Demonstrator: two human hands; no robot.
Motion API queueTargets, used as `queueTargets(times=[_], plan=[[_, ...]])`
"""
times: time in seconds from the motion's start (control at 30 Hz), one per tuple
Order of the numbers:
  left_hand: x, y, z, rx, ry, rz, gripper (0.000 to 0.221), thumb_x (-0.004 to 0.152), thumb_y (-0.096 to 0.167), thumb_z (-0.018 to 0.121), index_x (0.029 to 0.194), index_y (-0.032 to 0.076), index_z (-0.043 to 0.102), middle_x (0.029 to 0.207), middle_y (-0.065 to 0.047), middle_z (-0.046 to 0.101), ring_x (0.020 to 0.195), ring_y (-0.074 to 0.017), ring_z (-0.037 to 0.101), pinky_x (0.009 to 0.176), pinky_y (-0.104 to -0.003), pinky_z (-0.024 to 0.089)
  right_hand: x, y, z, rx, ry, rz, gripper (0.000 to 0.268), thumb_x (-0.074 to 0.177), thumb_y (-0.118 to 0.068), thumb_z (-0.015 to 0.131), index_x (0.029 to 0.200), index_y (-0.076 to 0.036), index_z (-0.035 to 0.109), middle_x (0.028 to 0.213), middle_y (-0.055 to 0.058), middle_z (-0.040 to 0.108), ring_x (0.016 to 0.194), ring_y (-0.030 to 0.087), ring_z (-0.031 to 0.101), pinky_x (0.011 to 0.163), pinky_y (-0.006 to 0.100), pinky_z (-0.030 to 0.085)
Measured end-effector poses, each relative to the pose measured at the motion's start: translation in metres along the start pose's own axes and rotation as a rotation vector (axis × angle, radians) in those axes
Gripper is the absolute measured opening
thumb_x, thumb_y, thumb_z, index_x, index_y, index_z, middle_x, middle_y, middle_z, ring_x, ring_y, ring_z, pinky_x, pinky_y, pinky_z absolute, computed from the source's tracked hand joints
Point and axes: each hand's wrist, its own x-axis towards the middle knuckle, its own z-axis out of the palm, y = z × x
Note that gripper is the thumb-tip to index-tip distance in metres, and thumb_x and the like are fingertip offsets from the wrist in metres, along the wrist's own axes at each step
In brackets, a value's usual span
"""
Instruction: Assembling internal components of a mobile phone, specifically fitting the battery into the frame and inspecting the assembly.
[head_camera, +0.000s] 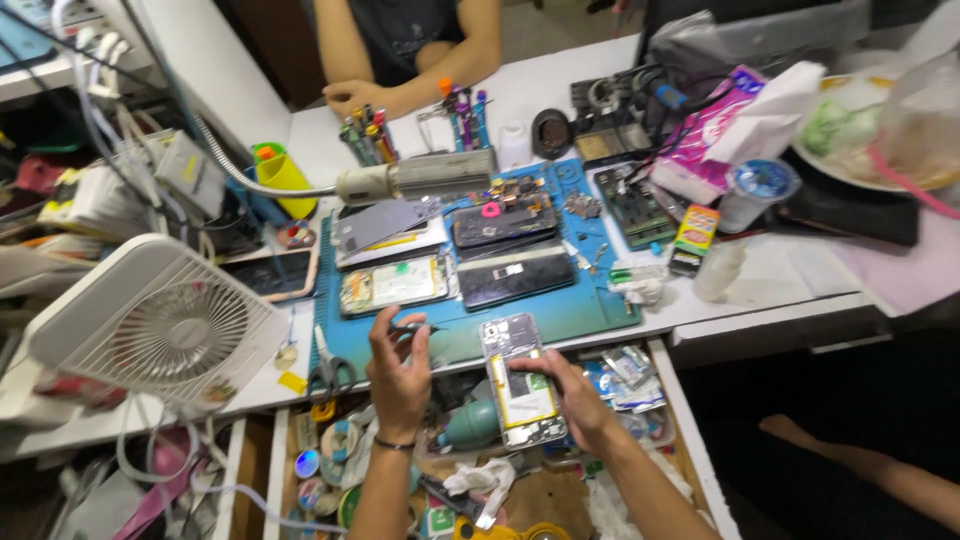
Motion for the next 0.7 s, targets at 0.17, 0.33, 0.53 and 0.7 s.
queueTargets(times=[0.17,0.33,0.53,0.7], plan=[[-0.003,-0.006,0.003,-0.003,-0.012,-0.072,0.051,0.098,0.007,0.066,0.14,0.01,0.039,0.116,-0.016,0.072,0.093,-0.0264,0.076,0.081,-0.036,0.065,-0.006,-0.004,0.004,-0.118,0.001,-0.062,0.056,0.098,-0.052,0.033,0.121,-0.019,0.072,0.145,0.013,0.068,0.13,0.031,0.06,0.111,0.048,0.044],[-0.008,-0.013,0.007,0.054,-0.061,-0.161,0.05,0.096,0.008,0.066,0.138,0.008,0.04,0.117,-0.016,0.072,0.094,-0.026,0.075,0.086,-0.036,0.064,-0.005,-0.002,-0.001,-0.063,-0.009,-0.003,0.057,0.099,-0.052,0.034,0.124,-0.016,0.071,0.13,0.018,0.074,0.097,0.028,0.07,0.075,0.031,0.058],[-0.007,-0.017,0.008,0.061,-0.061,-0.151,0.048,0.096,0.007,0.066,0.137,0.007,0.041,0.116,-0.015,0.072,0.096,-0.0266,0.074,0.086,-0.036,0.064,-0.005,-0.002,-0.001,-0.017,-0.016,0.012,0.058,0.101,-0.049,0.034,0.124,-0.013,0.073,0.125,0.019,0.075,0.085,0.026,0.07,0.063,0.029,0.057],[-0.009,-0.02,0.006,0.055,-0.061,-0.135,0.047,0.097,0.009,0.066,0.136,0.009,0.041,0.115,-0.016,0.073,0.092,-0.0272,0.075,0.084,-0.036,0.064,-0.002,0.002,-0.001,-0.01,-0.019,0.011,0.057,0.1,-0.049,0.035,0.122,-0.013,0.074,0.13,0.019,0.074,0.088,0.027,0.07,0.07,0.032,0.058]])
